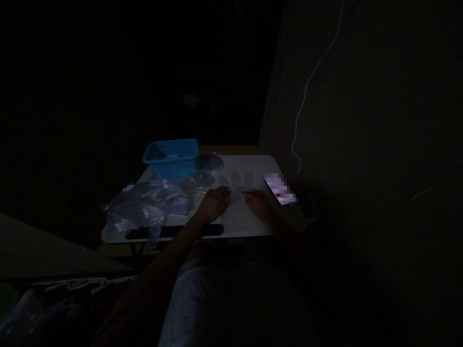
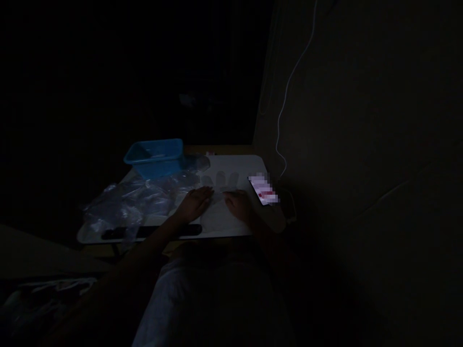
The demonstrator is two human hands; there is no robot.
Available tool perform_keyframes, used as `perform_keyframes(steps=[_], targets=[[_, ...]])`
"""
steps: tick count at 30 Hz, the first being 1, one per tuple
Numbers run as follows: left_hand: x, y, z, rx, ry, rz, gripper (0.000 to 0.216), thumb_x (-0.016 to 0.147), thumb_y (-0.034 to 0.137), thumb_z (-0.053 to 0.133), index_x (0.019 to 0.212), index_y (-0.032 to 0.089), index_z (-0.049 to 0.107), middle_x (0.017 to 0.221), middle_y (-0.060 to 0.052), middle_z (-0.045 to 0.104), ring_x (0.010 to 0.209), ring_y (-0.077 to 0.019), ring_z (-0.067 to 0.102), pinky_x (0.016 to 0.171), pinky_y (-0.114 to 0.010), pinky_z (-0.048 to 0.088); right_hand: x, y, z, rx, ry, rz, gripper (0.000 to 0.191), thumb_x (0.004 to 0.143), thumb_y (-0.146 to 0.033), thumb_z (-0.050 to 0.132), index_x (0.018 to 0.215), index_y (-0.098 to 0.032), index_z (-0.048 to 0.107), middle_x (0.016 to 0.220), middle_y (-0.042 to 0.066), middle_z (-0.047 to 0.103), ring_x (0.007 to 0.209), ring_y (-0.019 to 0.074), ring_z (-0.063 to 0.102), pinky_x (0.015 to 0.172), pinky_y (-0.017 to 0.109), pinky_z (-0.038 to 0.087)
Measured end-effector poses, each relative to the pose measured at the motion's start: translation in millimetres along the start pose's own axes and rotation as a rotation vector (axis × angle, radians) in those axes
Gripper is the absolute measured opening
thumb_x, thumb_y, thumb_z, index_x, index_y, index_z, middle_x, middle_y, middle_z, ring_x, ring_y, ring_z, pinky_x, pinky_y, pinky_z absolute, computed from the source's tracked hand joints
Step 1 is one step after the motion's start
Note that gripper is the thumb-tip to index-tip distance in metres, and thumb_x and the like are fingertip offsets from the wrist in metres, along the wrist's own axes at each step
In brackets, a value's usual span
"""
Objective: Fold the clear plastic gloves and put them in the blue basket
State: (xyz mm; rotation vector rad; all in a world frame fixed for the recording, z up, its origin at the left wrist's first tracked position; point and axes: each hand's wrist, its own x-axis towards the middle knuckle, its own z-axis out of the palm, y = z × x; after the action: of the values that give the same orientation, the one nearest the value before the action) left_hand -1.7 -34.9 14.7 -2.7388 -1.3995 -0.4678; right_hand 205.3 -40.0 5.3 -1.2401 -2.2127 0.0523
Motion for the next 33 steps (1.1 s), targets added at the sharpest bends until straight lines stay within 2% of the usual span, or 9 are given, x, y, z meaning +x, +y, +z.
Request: perform_keyframes(steps=[9,17,22,28,33], targets=[[-5.7,-0.3,0.1,-0.014,0.099,-0.032,0.038,0.088,0.024,0.031,0.119,0.015,0.052,0.123,-0.011,0.055,0.115,-0.0195,0.049,0.095,-0.038,0.039,-1.0,4.5,-0.5,0.095,0.074,0.073,0.032,0.082,-0.016,0.042,0.106,-0.022,0.063,0.096,0.005,0.069,0.091,0.0179,0.061,0.084,0.032,0.046],[-8.8,-1.6,0.8,-0.006,0.069,-0.016,0.039,0.083,0.019,0.036,0.119,0.011,0.052,0.123,-0.012,0.055,0.113,-0.0205,0.05,0.094,-0.037,0.04,0.1,3.5,0.0,0.033,-0.012,0.061,0.033,0.082,-0.017,0.042,0.109,-0.019,0.061,0.097,0.007,0.069,0.088,0.018,0.062,0.083,0.032,0.046],[-10.3,0.8,-0.1,0.006,0.015,0.082,0.041,0.087,0.028,0.033,0.125,0.018,0.047,0.133,-0.008,0.047,0.122,-0.0201,0.041,0.098,-0.039,0.035,-0.6,2.9,0.1,0.014,0.02,0.062,0.033,0.082,-0.016,0.042,0.109,-0.019,0.061,0.099,0.006,0.068,0.091,0.0178,0.061,0.087,0.032,0.045],[-10.1,1.3,1.6,0.031,-0.019,0.077,0.041,0.088,0.03,0.032,0.124,0.019,0.047,0.136,-0.009,0.043,0.126,-0.0212,0.037,0.098,-0.042,0.032,0.2,1.8,-1.2,0.005,0.023,0.072,0.037,0.077,-0.013,0.046,0.111,-0.02,0.059,0.106,0.006,0.066,0.097,0.0193,0.06,0.089,0.035,0.044],[-10.1,4.1,-2.0,0.034,-0.05,0.08,0.041,0.089,0.03,0.031,0.124,0.019,0.048,0.136,-0.009,0.042,0.126,-0.0217,0.036,0.099,-0.043,0.03,1.9,4.9,-0.1,-0.053,0.075,0.103,0.039,0.072,-0.009,0.048,0.107,-0.018,0.061,0.11,0.008,0.064,0.101,0.0208,0.058,0.092,0.037,0.042]])
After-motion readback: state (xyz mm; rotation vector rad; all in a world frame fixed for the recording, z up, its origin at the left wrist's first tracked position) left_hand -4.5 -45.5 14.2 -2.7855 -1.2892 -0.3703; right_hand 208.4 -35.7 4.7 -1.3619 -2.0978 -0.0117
